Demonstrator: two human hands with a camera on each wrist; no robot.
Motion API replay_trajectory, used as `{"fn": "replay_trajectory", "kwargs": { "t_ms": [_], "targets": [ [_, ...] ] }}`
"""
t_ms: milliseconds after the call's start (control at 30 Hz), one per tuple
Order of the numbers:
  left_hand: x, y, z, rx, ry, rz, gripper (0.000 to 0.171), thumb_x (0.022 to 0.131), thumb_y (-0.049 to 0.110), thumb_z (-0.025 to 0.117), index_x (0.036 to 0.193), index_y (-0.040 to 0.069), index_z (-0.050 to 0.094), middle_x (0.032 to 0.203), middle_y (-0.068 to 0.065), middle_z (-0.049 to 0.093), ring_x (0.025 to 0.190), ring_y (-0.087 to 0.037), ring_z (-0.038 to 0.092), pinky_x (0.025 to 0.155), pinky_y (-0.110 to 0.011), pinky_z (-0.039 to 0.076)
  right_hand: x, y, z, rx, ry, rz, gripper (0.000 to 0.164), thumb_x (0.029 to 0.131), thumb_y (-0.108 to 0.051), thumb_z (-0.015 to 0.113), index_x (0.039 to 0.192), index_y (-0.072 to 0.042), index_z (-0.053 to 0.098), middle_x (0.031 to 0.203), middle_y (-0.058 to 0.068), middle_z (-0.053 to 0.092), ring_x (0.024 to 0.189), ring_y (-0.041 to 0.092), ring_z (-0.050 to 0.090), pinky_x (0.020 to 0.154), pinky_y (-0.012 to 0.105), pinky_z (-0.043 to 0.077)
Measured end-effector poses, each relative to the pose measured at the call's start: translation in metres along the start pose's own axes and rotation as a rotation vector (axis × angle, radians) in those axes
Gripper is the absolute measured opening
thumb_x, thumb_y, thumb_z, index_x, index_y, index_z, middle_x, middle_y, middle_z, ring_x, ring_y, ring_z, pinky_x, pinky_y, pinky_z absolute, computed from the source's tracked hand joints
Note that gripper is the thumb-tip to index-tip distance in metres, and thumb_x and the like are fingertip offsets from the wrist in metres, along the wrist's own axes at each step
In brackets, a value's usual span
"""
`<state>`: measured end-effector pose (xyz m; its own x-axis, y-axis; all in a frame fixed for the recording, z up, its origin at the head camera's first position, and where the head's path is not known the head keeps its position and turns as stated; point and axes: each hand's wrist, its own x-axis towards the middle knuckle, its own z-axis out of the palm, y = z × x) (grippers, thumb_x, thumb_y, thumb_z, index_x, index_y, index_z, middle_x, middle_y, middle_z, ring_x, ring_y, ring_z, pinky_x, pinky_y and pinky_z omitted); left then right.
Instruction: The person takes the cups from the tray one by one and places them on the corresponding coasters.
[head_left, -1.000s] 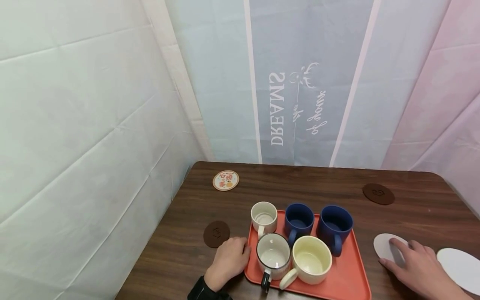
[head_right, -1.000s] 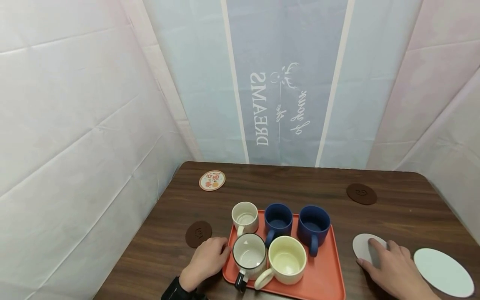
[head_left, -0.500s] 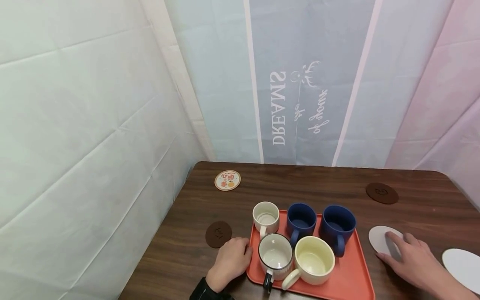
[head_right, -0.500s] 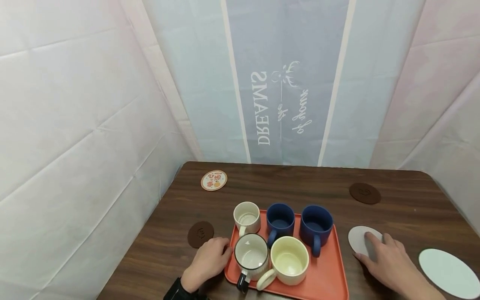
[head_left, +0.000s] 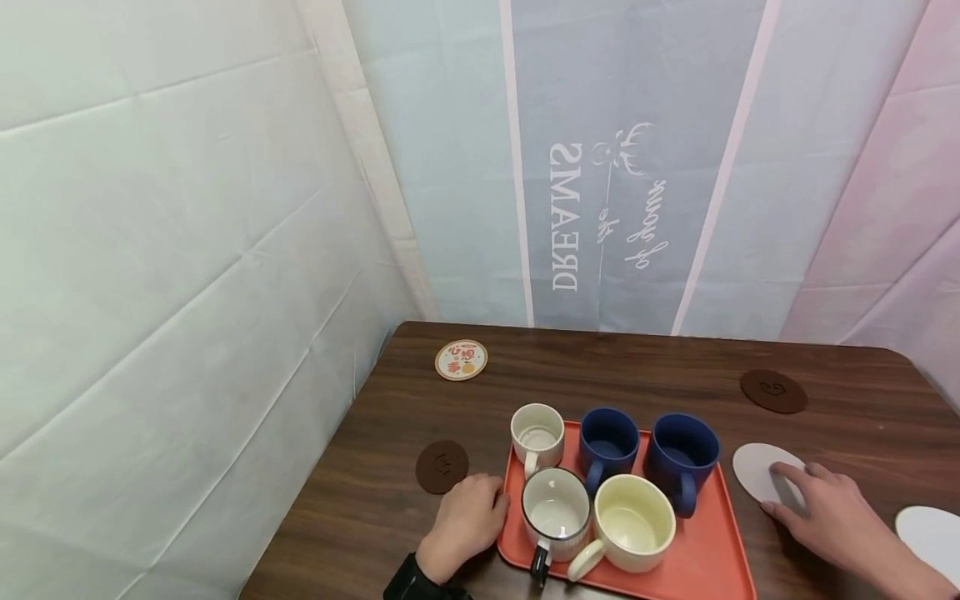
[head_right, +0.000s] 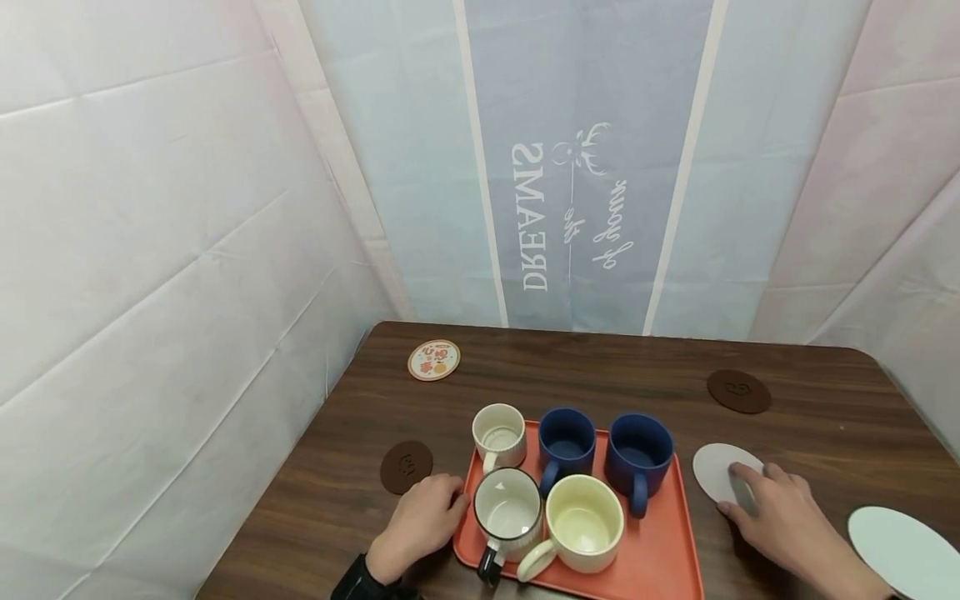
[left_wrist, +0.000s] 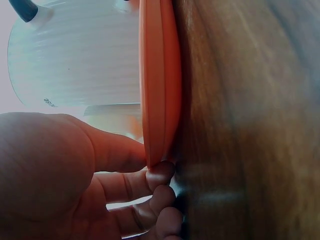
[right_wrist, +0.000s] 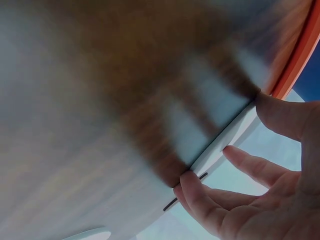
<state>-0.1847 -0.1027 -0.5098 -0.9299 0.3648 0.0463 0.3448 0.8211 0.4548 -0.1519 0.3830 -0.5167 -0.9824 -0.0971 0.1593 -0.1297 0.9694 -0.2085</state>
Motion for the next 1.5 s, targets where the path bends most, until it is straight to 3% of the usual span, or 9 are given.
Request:
{"fn": "replay_trajectory", "kwargs": {
  "t_ms": [67,300,533,800,1167,1500],
  "targets": [
    [0.000,0.001,0.000,0.000,0.000,-0.004,0.027,0.101,0.021,0.069,0.075,0.018,0.063,0.071,0.008,0.050,0.061,-0.008,0.048,0.055,-0.030,0.040,0.006,-0.001,0.000,0.007,0.010,-0.018,0.051,0.078,-0.022,0.091,0.110,0.011,0.067,0.091,0.030,0.064,0.089,0.052,0.063,0.083,0.071,0.043],
    [-0.001,0.002,-0.002,0.004,-0.013,-0.015,0.027,0.101,0.020,0.069,0.074,0.018,0.064,0.071,0.007,0.049,0.061,-0.008,0.047,0.055,-0.030,0.040,0.028,-0.005,0.001,0.023,0.026,-0.059,0.050,0.080,-0.020,0.089,0.110,0.013,0.067,0.087,0.022,0.064,0.082,0.043,0.062,0.080,0.069,0.043],
    [-0.001,0.003,-0.002,-0.005,-0.025,-0.030,0.025,0.101,0.021,0.069,0.077,0.015,0.068,0.072,0.007,0.050,0.062,-0.009,0.047,0.056,-0.030,0.040,0.050,-0.008,0.001,0.043,0.010,-0.084,0.050,0.083,-0.021,0.087,0.112,0.015,0.066,0.091,0.027,0.066,0.086,0.045,0.063,0.082,0.068,0.043],
    [-0.002,0.003,-0.003,-0.010,-0.021,-0.036,0.028,0.102,0.021,0.069,0.074,0.017,0.065,0.072,0.006,0.049,0.060,-0.009,0.046,0.055,-0.030,0.039,0.075,-0.013,0.005,0.070,0.069,-0.126,0.047,0.081,-0.015,0.086,0.111,0.015,0.066,0.095,0.032,0.067,0.093,0.052,0.063,0.085,0.070,0.042],
    [-0.003,0.005,-0.003,-0.012,-0.029,-0.037,0.034,0.102,0.021,0.068,0.069,0.019,0.059,0.070,0.006,0.047,0.059,-0.010,0.045,0.053,-0.029,0.037,0.097,-0.014,0.008,0.085,0.028,-0.118,0.053,0.084,-0.026,0.085,0.113,0.015,0.067,0.094,0.030,0.069,0.087,0.045,0.062,0.083,0.067,0.042],
    [-0.001,0.004,-0.002,-0.009,-0.037,-0.043,0.033,0.102,0.021,0.068,0.070,0.018,0.061,0.071,0.006,0.047,0.059,-0.010,0.045,0.054,-0.030,0.038,0.119,-0.017,0.010,0.114,-0.024,-0.073,0.061,0.085,-0.030,0.084,0.118,0.017,0.063,0.105,0.038,0.066,0.097,0.053,0.060,0.087,0.068,0.039]
  ]
}}
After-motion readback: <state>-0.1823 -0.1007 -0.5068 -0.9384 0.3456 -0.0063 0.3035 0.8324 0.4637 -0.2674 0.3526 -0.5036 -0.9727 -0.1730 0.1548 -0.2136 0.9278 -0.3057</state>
